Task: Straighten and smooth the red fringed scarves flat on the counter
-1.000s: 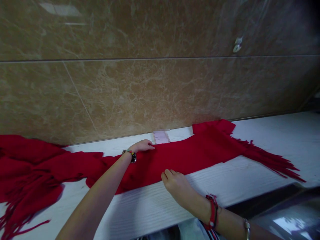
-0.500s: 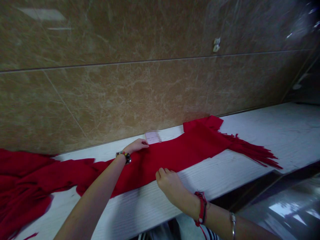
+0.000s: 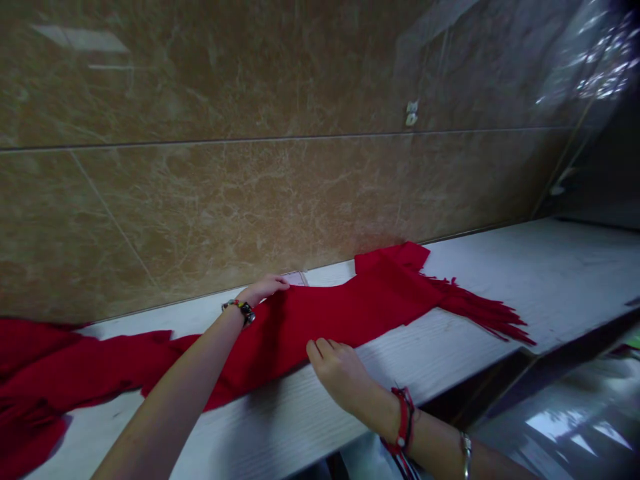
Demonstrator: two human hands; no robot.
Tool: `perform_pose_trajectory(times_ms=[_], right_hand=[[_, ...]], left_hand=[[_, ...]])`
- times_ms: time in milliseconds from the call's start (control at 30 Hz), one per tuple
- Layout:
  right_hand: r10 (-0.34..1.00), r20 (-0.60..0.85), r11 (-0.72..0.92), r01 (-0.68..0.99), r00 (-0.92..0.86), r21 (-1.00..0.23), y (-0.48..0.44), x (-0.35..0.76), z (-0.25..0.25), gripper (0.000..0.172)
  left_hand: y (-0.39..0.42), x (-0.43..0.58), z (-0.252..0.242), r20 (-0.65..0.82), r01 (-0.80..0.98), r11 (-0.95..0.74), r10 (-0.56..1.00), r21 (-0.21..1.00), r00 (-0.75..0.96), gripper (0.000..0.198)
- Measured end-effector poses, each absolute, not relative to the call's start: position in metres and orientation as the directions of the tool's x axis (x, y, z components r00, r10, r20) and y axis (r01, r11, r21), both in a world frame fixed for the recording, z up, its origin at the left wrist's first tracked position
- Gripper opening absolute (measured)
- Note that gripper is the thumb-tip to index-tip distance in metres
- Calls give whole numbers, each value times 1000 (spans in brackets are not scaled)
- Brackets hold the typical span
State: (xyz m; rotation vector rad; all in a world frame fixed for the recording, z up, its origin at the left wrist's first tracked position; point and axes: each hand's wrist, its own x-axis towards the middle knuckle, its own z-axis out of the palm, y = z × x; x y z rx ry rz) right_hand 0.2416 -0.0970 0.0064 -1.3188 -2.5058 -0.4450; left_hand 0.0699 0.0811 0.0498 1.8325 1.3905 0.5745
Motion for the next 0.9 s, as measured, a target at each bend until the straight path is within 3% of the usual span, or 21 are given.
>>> perform_pose_trajectory(times_ms=[133, 300, 500, 733, 900], right_hand=[[741, 432, 485, 855, -514, 185, -91, 271, 33, 13], [681, 493, 399, 839, -541, 370, -78, 332, 76, 17], [762, 403, 267, 812, -507, 518, -56, 421, 108, 18], [844, 306, 222, 806, -440, 549, -35, 495, 78, 17], [872, 260, 222, 808, -416, 546, -21, 516, 37, 17]], left_hand=[[89, 93, 74, -44, 506, -145, 939, 851, 342, 18], [108, 155, 106, 45, 352, -208, 907, 912, 419, 10], [140, 254, 124, 98, 296, -259, 879, 920, 466, 6], [168, 334, 93, 51, 405, -317, 836, 857, 547, 29], [181, 357, 56, 10, 499, -356, 822, 790, 570, 30]])
